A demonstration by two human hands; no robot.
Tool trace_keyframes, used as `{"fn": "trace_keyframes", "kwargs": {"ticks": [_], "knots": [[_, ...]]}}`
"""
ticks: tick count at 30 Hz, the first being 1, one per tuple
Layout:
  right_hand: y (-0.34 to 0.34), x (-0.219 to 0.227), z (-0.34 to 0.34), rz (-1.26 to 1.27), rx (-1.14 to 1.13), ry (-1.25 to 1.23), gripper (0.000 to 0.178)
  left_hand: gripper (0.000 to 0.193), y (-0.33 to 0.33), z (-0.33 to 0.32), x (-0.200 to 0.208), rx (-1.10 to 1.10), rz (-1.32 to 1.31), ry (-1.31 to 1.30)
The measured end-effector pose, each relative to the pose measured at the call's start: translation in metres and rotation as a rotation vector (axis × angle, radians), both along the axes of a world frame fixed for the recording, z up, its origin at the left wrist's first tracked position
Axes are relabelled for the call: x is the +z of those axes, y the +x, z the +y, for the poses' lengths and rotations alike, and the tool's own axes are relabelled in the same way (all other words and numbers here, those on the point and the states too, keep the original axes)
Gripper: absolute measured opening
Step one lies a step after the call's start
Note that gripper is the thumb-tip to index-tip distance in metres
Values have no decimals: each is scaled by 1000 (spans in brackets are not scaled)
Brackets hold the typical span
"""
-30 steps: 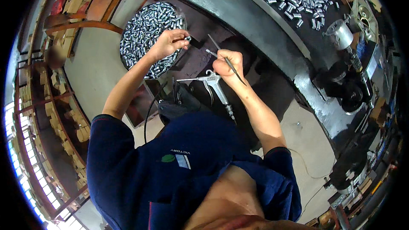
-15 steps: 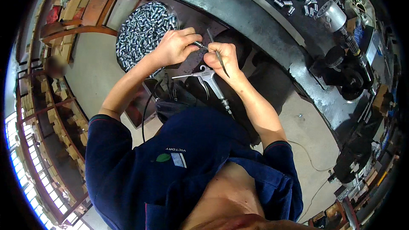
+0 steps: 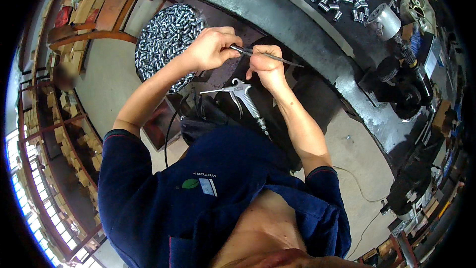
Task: The person repeatedly picks up small cylindrical metal parts from a pile on a workbench. They use a thin metal tool to scrape the surface of each part individually. After cleaning, the person places the part into a separate container.
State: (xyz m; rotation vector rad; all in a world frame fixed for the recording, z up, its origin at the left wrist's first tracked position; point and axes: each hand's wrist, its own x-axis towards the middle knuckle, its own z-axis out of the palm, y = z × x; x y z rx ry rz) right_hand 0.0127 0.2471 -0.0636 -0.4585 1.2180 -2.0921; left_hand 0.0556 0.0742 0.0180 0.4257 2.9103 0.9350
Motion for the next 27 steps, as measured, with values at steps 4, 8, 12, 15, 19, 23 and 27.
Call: {"fn": "trace_keyframes", "kwargs": {"ticks": [4,8,12,15,19,23,27], "knots": [[4,7,-3,-21,-57,-71,22,18,-3,-8,-5,132,-258,408],[8,7,-2,212,-113,73,20,23,-3,-8,-9,239,-382,639],[10,-11,-4,373,-177,132,19,22,2,-2,-13,251,-546,786],[14,4,-7,13,-108,-39,22,17,4,-3,-14,258,-514,836],[8,7,-7,-236,-56,-163,21,17,2,-15,-20,198,-427,830],[6,22,0,-63,-121,-213,26,11,-6,-36,-28,406,-146,431],[15,32,1,26,-74,-182,30,20,-6,-47,-40,352,213,-135]]}}
